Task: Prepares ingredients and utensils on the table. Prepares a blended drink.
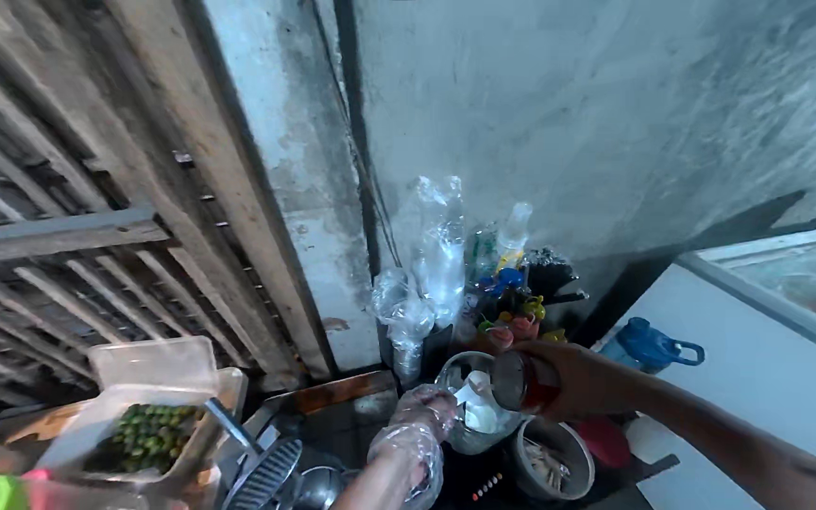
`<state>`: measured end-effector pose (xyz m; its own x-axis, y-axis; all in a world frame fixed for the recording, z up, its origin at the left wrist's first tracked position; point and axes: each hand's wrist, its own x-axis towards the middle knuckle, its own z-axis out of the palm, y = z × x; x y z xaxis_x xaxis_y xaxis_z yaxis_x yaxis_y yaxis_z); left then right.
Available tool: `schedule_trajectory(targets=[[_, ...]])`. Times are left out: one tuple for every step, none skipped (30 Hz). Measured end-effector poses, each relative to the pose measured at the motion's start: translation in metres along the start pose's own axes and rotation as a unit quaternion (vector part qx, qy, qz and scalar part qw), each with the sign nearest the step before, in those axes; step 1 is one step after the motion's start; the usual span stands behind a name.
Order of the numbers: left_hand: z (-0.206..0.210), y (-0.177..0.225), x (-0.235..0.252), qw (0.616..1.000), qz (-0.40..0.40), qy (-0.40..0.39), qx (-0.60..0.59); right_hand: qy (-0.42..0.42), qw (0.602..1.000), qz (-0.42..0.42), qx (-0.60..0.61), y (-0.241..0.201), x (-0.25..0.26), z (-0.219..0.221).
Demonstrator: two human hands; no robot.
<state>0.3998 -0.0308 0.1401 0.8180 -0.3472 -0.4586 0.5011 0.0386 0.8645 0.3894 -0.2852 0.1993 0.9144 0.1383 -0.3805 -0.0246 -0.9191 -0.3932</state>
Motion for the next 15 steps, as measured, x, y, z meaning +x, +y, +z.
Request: schedule_trajectory(targets=[[-0.002,-0.001,0.000,1.000,-0.004,-0.005,-0.009,-0.007,1.000,0.004,-0.008,-0.003,0.003,-0.002],[-0.003,-0.002,0.001,1.000,-0.010,-0.007,-0.018,-0.011,1.000,0.007,-0.014,-0.005,0.005,-0.003],[-0.005,-0.004,0.000,1.000,-0.014,-0.008,-0.023,-0.014,1.000,0.010,-0.018,-0.008,0.007,-0.004],[-0.006,-0.005,0.000,0.999,-0.016,-0.010,-0.027,-0.019,0.999,0.014,-0.026,-0.010,0.009,-0.006],[-0.007,-0.007,0.001,0.999,-0.014,-0.010,-0.030,-0.024,0.999,0.019,-0.031,-0.012,0.010,-0.008],[-0.007,-0.009,0.002,0.999,-0.014,-0.008,-0.032,-0.027,0.999,0.021,-0.034,-0.013,0.011,-0.009],[-0.006,-0.010,0.003,0.999,-0.013,-0.005,-0.033,-0.027,0.999,0.023,-0.035,-0.014,0.011,-0.010],[-0.005,-0.011,0.003,0.999,-0.014,-0.004,-0.034,-0.025,0.999,0.021,-0.034,-0.014,0.010,-0.011],[-0.005,-0.012,0.003,0.999,-0.018,-0.003,-0.033,-0.022,0.999,0.016,-0.036,-0.012,0.009,-0.011],[-0.004,-0.013,0.002,0.999,-0.020,-0.001,-0.033,-0.018,0.999,0.011,-0.040,-0.011,0.009,-0.010],[-0.003,-0.014,0.002,0.999,-0.021,0.000,-0.034,-0.017,0.999,0.009,-0.044,-0.010,0.009,-0.011],[-0.002,-0.015,0.002,0.999,-0.020,0.001,-0.034,-0.018,0.998,0.011,-0.051,-0.011,0.008,-0.012],[-0.002,-0.015,0.001,0.999,-0.021,0.001,-0.033,-0.021,0.998,0.016,-0.059,-0.011,0.007,-0.013],[-0.001,-0.015,0.001,0.999,-0.021,0.004,-0.033,-0.025,0.997,0.022,-0.067,-0.011,0.006,-0.014],[0.000,-0.015,0.001,0.999,-0.021,0.007,-0.034,-0.025,0.997,0.024,-0.074,-0.010,0.006,-0.015]])
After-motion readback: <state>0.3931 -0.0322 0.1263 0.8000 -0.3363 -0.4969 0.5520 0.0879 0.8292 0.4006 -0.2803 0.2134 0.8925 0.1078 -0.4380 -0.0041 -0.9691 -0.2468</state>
